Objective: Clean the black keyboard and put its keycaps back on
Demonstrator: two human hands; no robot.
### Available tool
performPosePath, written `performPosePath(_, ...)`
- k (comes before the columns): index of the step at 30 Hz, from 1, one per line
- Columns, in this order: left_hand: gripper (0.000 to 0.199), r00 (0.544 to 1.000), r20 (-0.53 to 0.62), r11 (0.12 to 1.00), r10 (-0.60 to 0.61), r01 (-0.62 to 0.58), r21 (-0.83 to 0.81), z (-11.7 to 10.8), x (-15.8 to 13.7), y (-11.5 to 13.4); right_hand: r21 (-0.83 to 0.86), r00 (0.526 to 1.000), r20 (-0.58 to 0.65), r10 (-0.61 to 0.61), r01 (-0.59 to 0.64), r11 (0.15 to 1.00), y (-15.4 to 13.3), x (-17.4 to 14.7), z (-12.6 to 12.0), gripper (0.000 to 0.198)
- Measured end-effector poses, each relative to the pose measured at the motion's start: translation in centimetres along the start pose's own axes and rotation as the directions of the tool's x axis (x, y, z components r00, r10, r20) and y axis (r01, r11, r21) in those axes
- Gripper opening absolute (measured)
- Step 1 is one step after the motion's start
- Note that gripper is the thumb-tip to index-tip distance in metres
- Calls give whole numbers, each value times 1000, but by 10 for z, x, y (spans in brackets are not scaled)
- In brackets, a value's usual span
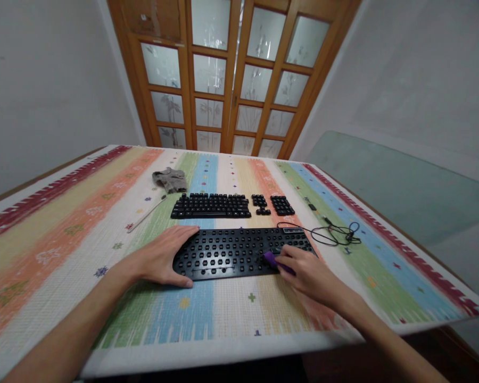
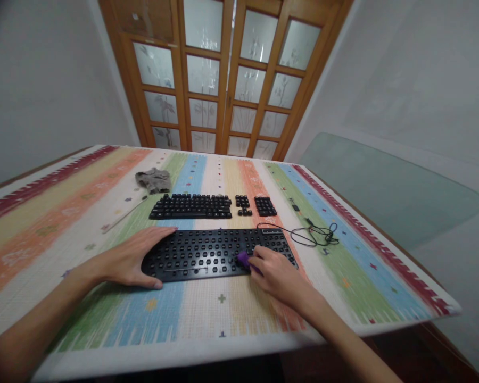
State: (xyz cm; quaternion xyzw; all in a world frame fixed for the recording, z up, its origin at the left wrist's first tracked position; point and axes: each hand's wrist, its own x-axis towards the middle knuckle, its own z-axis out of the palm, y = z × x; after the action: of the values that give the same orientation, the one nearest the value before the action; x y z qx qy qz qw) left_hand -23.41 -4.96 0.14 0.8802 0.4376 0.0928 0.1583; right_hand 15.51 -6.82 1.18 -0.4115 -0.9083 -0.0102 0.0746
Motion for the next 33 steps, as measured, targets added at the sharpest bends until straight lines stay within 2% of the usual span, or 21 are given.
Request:
performPosePath(5,116,1000,22,1000,-6,6,28,1,0,-1,-63,978,-191,87,-100,993,13,42,-9,23)
performPosePath(8,114,1000,-4,1000,7,-7,24,0,0,0,-137,989,-91,116,-128,982,17,67,-1,24)
performPosePath(11,115,1000,-20,1000,8,-8,28,-1,1,1,-226,994,50,97,-83,971,19,80,6,26)
performPosePath(19,117,1000,-11,998,-11,12,67,4,1,-6,-348,984,159,-76,128,929,20,72,7,32)
performPosePath(22,119,1000,-9,997,-3,3,73,6,1,-9,-338,970,204,-134,199,920,23,74,-2,28)
performPosePath(25,120,1000,-12,997,3,-2,83,7,1,-11,-224,949,258,-180,240,945,36,81,-17,27)
performPosePath(27,119,1000,-12,996,5,-4,85,7,1,-11,-169,961,229,-153,194,966,48,85,-24,31)
performPosePath(30,119,1000,-5,997,2,-2,82,6,1,-10,-147,994,92,-66,79,986,60,87,-21,34)
performPosePath(33,120,1000,-3,997,1,-1,81,5,1,-9,-136,994,66,-87,95,986,56,83,-6,34)
